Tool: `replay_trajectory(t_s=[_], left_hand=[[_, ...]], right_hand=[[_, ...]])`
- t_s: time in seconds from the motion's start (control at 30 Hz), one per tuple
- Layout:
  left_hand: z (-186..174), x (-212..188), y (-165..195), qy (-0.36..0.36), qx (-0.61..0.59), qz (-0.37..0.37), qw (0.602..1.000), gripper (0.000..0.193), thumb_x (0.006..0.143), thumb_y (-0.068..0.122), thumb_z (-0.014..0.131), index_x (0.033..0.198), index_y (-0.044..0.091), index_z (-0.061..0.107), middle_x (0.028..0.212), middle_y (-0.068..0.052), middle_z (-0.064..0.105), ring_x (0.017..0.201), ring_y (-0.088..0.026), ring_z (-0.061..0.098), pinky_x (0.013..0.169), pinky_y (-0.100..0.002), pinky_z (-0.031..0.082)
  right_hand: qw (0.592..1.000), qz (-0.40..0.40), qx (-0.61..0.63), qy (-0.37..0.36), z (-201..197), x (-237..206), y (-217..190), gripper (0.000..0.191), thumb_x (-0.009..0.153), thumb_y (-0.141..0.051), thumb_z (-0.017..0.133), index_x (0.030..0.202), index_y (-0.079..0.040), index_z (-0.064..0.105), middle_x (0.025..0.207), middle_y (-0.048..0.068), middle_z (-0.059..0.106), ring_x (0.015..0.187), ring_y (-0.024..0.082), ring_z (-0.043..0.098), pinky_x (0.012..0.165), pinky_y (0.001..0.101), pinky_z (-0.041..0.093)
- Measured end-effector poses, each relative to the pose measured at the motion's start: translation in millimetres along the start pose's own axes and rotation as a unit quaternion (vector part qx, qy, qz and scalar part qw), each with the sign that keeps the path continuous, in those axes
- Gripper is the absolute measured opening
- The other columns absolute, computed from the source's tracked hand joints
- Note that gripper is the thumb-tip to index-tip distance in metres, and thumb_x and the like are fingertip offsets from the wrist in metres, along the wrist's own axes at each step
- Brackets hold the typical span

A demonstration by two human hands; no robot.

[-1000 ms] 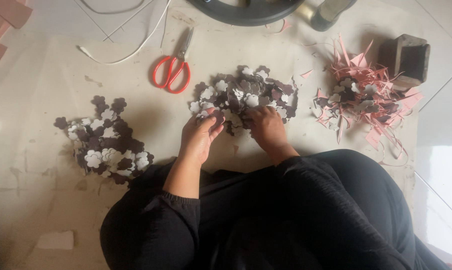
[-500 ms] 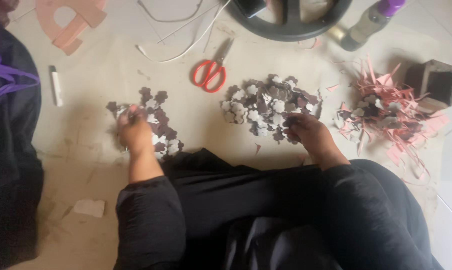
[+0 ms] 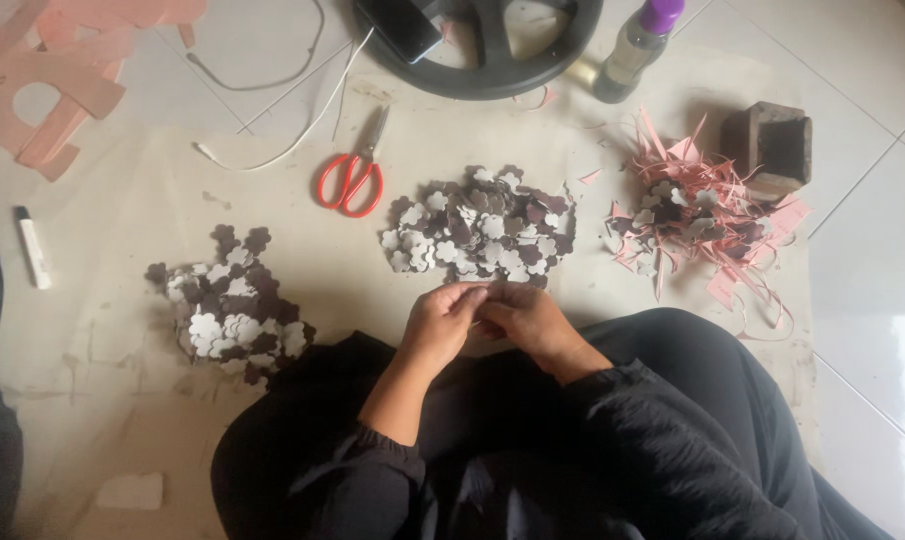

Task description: The person sits on the floor and repeatedly picks up small flower-shaped paper cutouts, separating and arranging them into a growing pile. Scissors and other craft materials are visible nearby.

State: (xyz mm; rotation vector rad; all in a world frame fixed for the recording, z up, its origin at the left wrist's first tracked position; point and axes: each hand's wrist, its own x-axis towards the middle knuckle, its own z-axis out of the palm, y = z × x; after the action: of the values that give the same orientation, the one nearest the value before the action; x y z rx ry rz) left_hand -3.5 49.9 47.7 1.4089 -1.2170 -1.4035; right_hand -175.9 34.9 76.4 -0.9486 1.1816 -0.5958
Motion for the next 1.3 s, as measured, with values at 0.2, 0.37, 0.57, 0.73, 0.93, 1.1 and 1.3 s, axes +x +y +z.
replay_trajectory(t_s=[0.2, 0.37, 0.57, 0.73, 0.93, 1.1, 1.3], left_hand=[[-1, 22, -14, -0.032, -0.198, -0.187, 0.962, 0.054, 0.103, 0.047, 0.051, 0.122, 0.002, 0.073, 0.105, -0.005, 0.077, 0.093, -0.011, 0.069, 0.079, -0.026, 0.055], [-2, 33, -33, 0.009, -0.121, -0.145, 0.982, 0.036, 0.102, 0.034, 0.056, 0.119, 0.007, 0.072, 0.105, -0.002, 0.076, 0.093, -0.012, 0.070, 0.077, -0.029, 0.058], [-59, 39, -15, 0.121, 0.077, 0.022, 0.989, 0.022, 0.100, 0.020, 0.060, 0.112, 0.004, 0.071, 0.102, -0.006, 0.079, 0.094, -0.013, 0.074, 0.087, -0.027, 0.056], [-154, 2, -2, 0.279, 0.164, -0.009, 0.946, 0.019, 0.100, 0.019, 0.064, 0.115, 0.008, 0.070, 0.103, -0.007, 0.077, 0.096, -0.015, 0.075, 0.088, -0.030, 0.056], [-227, -35, -16, 0.369, 0.307, -0.198, 0.855, 0.052, 0.094, 0.026, 0.074, 0.139, 0.007, 0.056, 0.116, -0.013, 0.073, 0.111, -0.029, 0.068, 0.100, -0.042, 0.050], [-192, -21, -16, 0.365, 0.391, -0.106, 0.838, 0.057, 0.091, 0.029, 0.079, 0.140, 0.009, 0.058, 0.133, -0.019, 0.060, 0.126, -0.037, 0.055, 0.111, -0.049, 0.039], [-31, -1, 5, 0.012, -0.226, -0.047, 0.973, 0.058, 0.091, 0.019, 0.072, 0.144, 0.003, 0.052, 0.143, -0.014, 0.061, 0.130, -0.020, 0.058, 0.104, -0.033, 0.049]], right_hand=[[0.999, 0.023, -0.026, 0.001, -21, 23, 7, 0.027, 0.092, -0.015, 0.063, 0.112, -0.002, 0.074, 0.091, 0.006, 0.077, 0.074, 0.013, 0.070, 0.070, 0.0269, 0.056], [0.959, 0.010, -0.271, 0.080, -35, 53, 12, 0.030, 0.090, -0.029, 0.078, 0.106, -0.004, 0.076, 0.090, 0.010, 0.077, 0.078, 0.019, 0.072, 0.075, 0.0330, 0.058], [0.809, -0.297, -0.472, 0.188, -41, 83, 22, 0.041, 0.079, -0.021, 0.079, 0.118, -0.010, 0.072, 0.118, 0.013, 0.069, 0.106, 0.036, 0.064, 0.090, 0.0435, 0.054], [0.810, -0.247, -0.500, 0.180, -36, 92, 35, 0.032, 0.085, -0.017, 0.071, 0.116, -0.009, 0.069, 0.116, 0.015, 0.067, 0.106, 0.039, 0.061, 0.089, 0.0462, 0.052], [0.874, -0.185, -0.388, 0.225, -46, 81, 30, 0.022, 0.100, -0.020, 0.059, 0.116, -0.010, 0.071, 0.097, 0.011, 0.071, 0.096, 0.031, 0.066, 0.087, 0.0438, 0.054], [0.985, -0.022, -0.067, 0.158, -49, 59, 9, 0.031, 0.101, -0.025, 0.058, 0.119, -0.003, 0.072, 0.099, 0.005, 0.073, 0.091, 0.014, 0.068, 0.079, 0.0284, 0.055], [0.988, -0.043, 0.144, 0.043, -39, 3, -4, 0.026, 0.100, -0.009, 0.061, 0.122, 0.006, 0.063, 0.110, 0.008, 0.067, 0.095, 0.015, 0.065, 0.088, 0.0285, 0.058]])
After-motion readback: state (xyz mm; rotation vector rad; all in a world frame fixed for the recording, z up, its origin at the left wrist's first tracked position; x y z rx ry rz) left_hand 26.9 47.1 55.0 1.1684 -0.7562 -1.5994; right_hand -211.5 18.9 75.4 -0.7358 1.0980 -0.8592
